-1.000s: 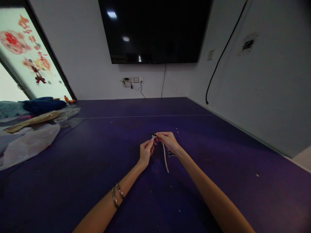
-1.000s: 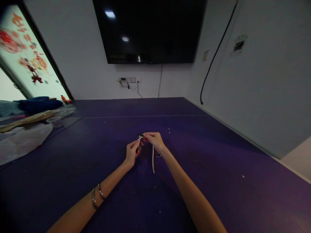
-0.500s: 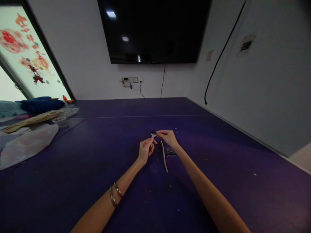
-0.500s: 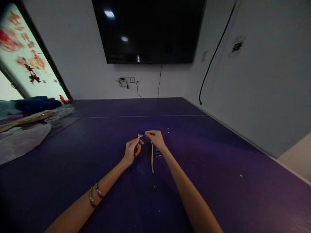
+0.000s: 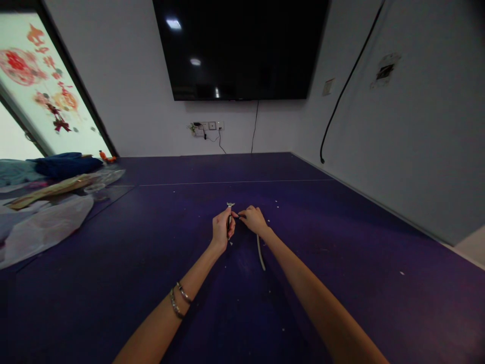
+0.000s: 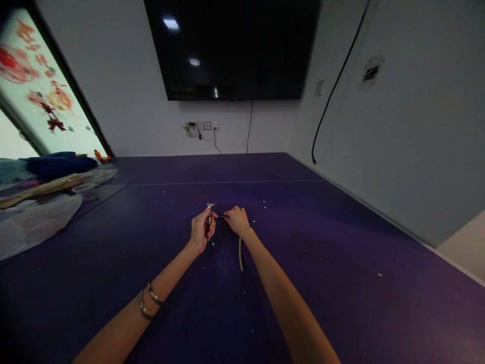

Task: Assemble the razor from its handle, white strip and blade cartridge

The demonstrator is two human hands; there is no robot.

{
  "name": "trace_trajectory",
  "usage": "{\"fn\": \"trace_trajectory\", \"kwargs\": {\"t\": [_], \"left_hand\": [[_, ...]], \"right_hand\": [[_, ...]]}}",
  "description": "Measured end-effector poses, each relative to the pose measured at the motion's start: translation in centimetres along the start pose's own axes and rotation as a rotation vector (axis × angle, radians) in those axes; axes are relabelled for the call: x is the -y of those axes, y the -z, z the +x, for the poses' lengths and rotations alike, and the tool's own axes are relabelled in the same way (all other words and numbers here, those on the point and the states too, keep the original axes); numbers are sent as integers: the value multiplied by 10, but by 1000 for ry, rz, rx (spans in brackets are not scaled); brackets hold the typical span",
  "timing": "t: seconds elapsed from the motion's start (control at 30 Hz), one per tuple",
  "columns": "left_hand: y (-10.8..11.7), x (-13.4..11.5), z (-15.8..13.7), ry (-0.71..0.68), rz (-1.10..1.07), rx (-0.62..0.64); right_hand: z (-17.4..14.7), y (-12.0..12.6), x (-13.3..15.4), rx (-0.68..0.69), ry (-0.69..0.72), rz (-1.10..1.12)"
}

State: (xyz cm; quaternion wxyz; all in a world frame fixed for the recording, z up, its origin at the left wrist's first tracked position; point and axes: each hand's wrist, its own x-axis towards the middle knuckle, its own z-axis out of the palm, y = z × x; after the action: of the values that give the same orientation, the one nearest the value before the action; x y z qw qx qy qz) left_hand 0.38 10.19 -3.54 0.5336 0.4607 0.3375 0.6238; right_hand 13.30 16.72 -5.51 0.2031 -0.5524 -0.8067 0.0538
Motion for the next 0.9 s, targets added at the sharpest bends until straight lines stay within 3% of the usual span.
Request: {"fn": "trace_trajectory", "kwargs": {"t": [0.3,0.43,0.57,0.67,0.9], "left_hand": [[2,6,2,43,62,-22],[4,10,5,70,70,-12],[4,15,5,85,65,-18],[4,18,5,78,71,-21],[0,16,3,99,78,40]], "right_hand": [[-31,36,0,22,-131,-132],[-63,49,6,125,-166,-166],[-97,48,17,256,-125,-167],[-112,42,25,260,-127,-206],[-108,43,17,251,-160,-126]]}}
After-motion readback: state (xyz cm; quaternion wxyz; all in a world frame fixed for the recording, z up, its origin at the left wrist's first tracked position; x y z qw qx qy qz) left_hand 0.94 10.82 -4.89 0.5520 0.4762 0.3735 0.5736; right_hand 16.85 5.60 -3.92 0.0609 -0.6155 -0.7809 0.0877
